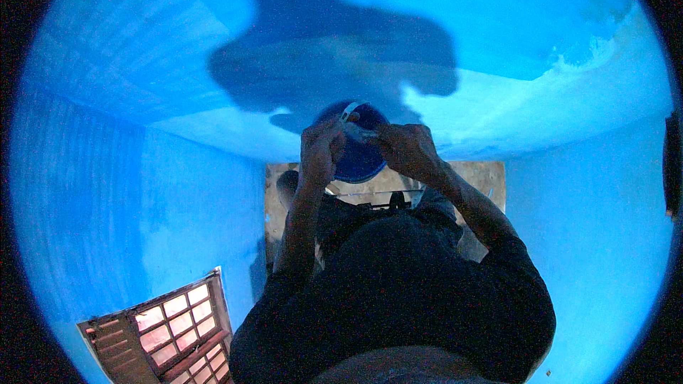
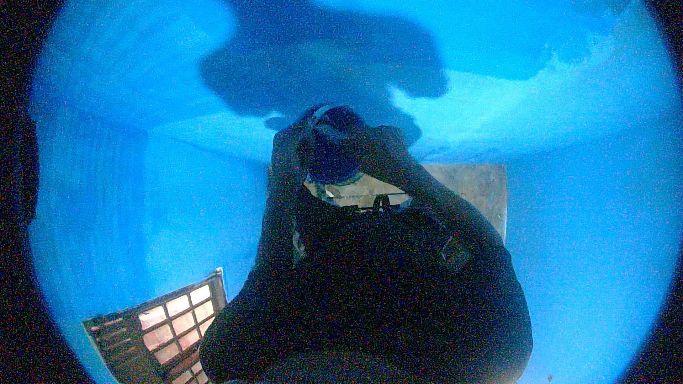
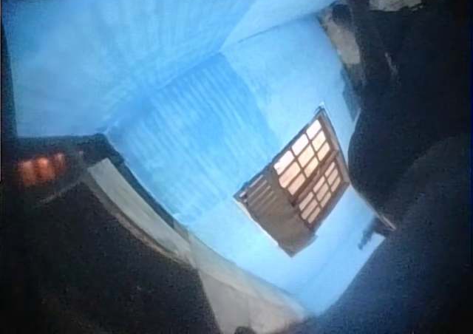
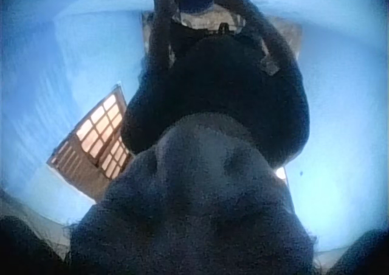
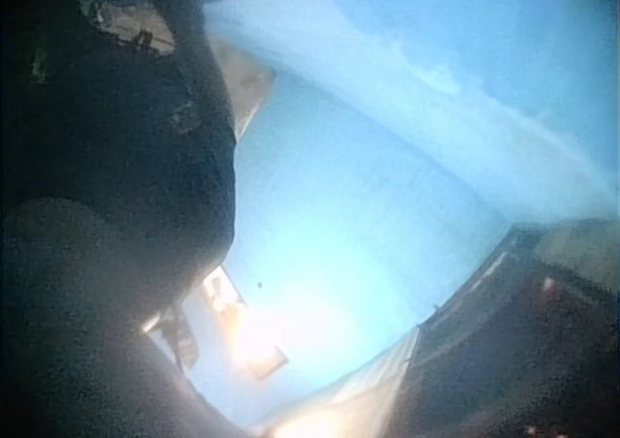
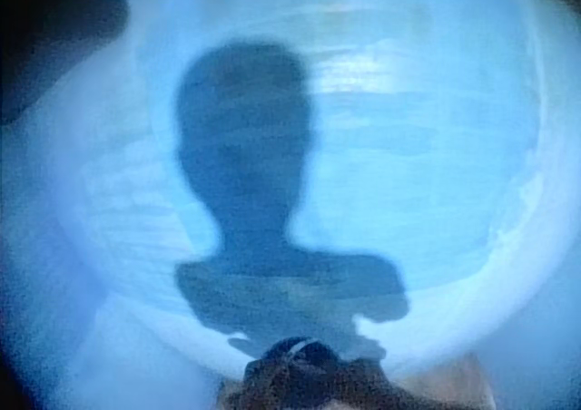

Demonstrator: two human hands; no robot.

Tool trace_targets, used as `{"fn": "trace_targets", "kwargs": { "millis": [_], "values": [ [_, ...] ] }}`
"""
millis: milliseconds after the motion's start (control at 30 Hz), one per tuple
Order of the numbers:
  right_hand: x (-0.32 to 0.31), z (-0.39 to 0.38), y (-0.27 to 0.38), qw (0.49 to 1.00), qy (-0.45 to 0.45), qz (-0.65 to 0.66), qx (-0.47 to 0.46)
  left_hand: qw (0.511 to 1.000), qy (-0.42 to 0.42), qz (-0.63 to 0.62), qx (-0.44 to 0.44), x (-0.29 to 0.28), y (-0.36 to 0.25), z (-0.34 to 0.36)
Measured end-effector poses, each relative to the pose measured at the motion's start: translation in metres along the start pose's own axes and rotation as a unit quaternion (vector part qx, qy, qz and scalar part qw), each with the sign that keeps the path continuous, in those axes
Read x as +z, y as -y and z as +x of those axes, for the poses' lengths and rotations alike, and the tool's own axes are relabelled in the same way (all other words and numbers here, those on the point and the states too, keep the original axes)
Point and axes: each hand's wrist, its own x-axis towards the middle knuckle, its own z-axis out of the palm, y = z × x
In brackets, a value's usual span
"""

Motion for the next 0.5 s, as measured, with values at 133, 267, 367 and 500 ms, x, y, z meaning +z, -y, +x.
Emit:
{"fn": "trace_targets", "kwargs": {
  "millis": [133, 267, 367, 500],
  "values": [
    [0.026, -0.003, -0.01, 0.99, -0.03, 0.128, -0.053, 0.998, 0.038, 0.03, 0.028, 0.008, -0.004, 0.011],
    [0.03, 0.002, -0.003, 0.981, -0.036, 0.19, -0.029, 0.999, 0.019, 0.036, 0.03, 0.015, -0.008, 0.011],
    [0.03, 0.005, -0.001, 0.976, -0.016, 0.217, -0.014, 0.999, 0.012, -0.012, 0.028, 0.009, -0.005, 0.013],
    [0.043, 0.004, -0.015, 0.968, 0.033, 0.247, -0.044, 0.996, -0.065, -0.067, -0.003, 0.01, 0.003, 0.016]
  ]
}}
